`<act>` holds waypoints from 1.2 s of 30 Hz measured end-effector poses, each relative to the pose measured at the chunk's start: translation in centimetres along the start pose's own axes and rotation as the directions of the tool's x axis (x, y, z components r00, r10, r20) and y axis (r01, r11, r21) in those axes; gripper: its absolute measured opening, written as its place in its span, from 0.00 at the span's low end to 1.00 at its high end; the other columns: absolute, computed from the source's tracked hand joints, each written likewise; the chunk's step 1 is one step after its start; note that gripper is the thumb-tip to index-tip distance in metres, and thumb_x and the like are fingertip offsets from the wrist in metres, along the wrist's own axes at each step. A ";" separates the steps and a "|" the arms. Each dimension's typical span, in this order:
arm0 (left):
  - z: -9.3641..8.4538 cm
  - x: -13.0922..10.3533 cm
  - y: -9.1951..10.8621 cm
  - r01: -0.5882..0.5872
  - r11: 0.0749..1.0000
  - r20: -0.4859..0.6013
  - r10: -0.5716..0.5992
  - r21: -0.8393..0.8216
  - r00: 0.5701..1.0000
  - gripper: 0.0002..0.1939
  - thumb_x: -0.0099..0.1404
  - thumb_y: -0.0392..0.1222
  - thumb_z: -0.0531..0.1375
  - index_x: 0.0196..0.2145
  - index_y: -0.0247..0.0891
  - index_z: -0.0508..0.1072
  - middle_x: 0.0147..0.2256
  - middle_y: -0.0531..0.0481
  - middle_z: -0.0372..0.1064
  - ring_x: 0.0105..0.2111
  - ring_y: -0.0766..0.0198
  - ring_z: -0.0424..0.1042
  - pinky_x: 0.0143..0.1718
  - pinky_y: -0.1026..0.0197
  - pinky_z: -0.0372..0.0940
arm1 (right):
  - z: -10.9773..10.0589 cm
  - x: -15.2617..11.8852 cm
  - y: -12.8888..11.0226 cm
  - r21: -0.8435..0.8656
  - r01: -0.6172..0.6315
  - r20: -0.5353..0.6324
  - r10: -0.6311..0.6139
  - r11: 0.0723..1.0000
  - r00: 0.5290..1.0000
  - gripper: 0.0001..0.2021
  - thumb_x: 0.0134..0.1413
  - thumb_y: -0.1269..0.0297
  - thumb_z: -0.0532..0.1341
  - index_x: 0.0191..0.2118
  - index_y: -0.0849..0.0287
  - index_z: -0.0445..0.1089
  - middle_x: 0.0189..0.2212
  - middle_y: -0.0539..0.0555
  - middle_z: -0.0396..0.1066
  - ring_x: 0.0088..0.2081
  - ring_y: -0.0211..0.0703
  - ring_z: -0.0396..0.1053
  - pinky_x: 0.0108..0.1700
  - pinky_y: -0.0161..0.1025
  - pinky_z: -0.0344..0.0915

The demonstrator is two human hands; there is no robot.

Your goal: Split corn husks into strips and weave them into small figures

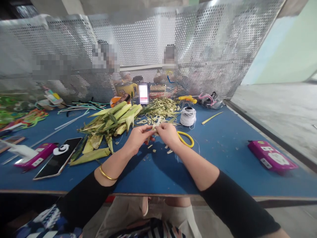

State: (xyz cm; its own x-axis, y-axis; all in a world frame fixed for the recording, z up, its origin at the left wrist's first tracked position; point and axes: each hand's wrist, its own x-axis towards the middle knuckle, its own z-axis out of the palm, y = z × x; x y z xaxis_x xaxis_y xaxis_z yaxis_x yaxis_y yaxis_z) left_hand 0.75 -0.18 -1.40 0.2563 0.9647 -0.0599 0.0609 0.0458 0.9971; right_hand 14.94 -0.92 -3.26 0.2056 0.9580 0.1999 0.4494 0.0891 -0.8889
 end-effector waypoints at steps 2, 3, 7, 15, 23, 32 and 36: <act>0.0 0.3 -0.1 0.009 0.999 -0.033 -0.010 -0.040 0.999 0.09 0.56 0.35 0.66 0.37 0.32 0.78 0.27 0.49 0.75 0.21 0.68 0.71 0.16 0.69 0.54 | -0.2 -0.1 -0.4 0.017 -0.033 0.027 0.033 0.999 0.999 0.15 0.50 0.54 0.57 0.19 0.56 0.60 0.13 0.45 0.60 0.17 0.33 0.54 0.21 0.33 0.51; -0.1 0.4 -0.1 0.023 0.997 -0.047 -0.027 -0.072 0.999 0.08 0.56 0.34 0.66 0.36 0.32 0.78 0.27 0.50 0.75 0.20 0.69 0.70 0.16 0.69 0.53 | -0.5 -0.2 -0.6 0.032 -0.056 0.043 0.055 0.998 0.998 0.14 0.51 0.54 0.58 0.22 0.56 0.61 0.14 0.46 0.62 0.16 0.33 0.56 0.20 0.33 0.51; -0.8 0.9 0.0 0.064 0.981 -0.108 -0.085 -0.181 0.991 0.08 0.55 0.33 0.66 0.34 0.33 0.74 0.24 0.52 0.72 0.18 0.71 0.68 0.15 0.70 0.51 | -1.6 -0.6 -2.2 0.196 -0.048 0.142 0.021 0.979 0.990 0.10 0.50 0.59 0.60 0.38 0.56 0.68 0.19 0.46 0.70 0.16 0.35 0.61 0.19 0.33 0.55; -0.9 0.8 0.3 0.025 0.989 -0.142 -0.046 -0.149 0.989 0.10 0.54 0.30 0.64 0.31 0.37 0.67 0.16 0.58 0.65 0.14 0.73 0.62 0.14 0.71 0.48 | -3.0 -1.1 -3.6 0.373 0.068 0.423 -0.235 0.925 0.875 0.09 0.45 0.63 0.62 0.35 0.58 0.76 0.30 0.51 0.76 0.33 0.39 0.72 0.35 0.37 0.68; -0.6 0.6 0.6 0.048 0.997 -0.066 -0.052 -0.064 0.996 0.08 0.55 0.29 0.63 0.29 0.37 0.67 0.20 0.55 0.71 0.13 0.74 0.60 0.13 0.71 0.47 | -2.5 -0.9 -2.9 0.270 0.321 0.010 -0.335 0.908 0.942 0.13 0.50 0.52 0.64 0.25 0.56 0.72 0.24 0.49 0.68 0.30 0.39 0.64 0.37 0.38 0.62; -0.4 0.6 0.4 0.042 0.998 -0.018 -0.043 -0.041 0.999 0.05 0.58 0.29 0.60 0.30 0.36 0.68 0.21 0.55 0.70 0.14 0.74 0.63 0.13 0.72 0.49 | -1.4 -0.2 -1.0 0.222 0.131 0.068 -0.149 0.966 0.986 0.12 0.47 0.55 0.64 0.25 0.57 0.66 0.20 0.47 0.65 0.24 0.36 0.61 0.30 0.37 0.57; -0.3 0.4 0.5 0.042 0.998 -0.001 -0.042 -0.043 0.999 0.05 0.59 0.29 0.60 0.30 0.36 0.68 0.23 0.54 0.71 0.15 0.74 0.63 0.13 0.72 0.50 | -1.6 0.2 -0.2 0.090 0.094 0.088 -0.102 0.992 0.991 0.10 0.44 0.60 0.61 0.21 0.58 0.63 0.17 0.45 0.60 0.22 0.34 0.54 0.28 0.36 0.51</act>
State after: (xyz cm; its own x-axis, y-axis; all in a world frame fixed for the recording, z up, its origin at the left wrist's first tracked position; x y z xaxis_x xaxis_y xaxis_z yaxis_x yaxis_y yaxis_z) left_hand 0.56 0.34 -0.92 0.2526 0.9622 -0.1017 0.0301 0.0973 0.9948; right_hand 16.24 -1.20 -2.40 0.0817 0.9641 0.2527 0.3870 0.2030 -0.8994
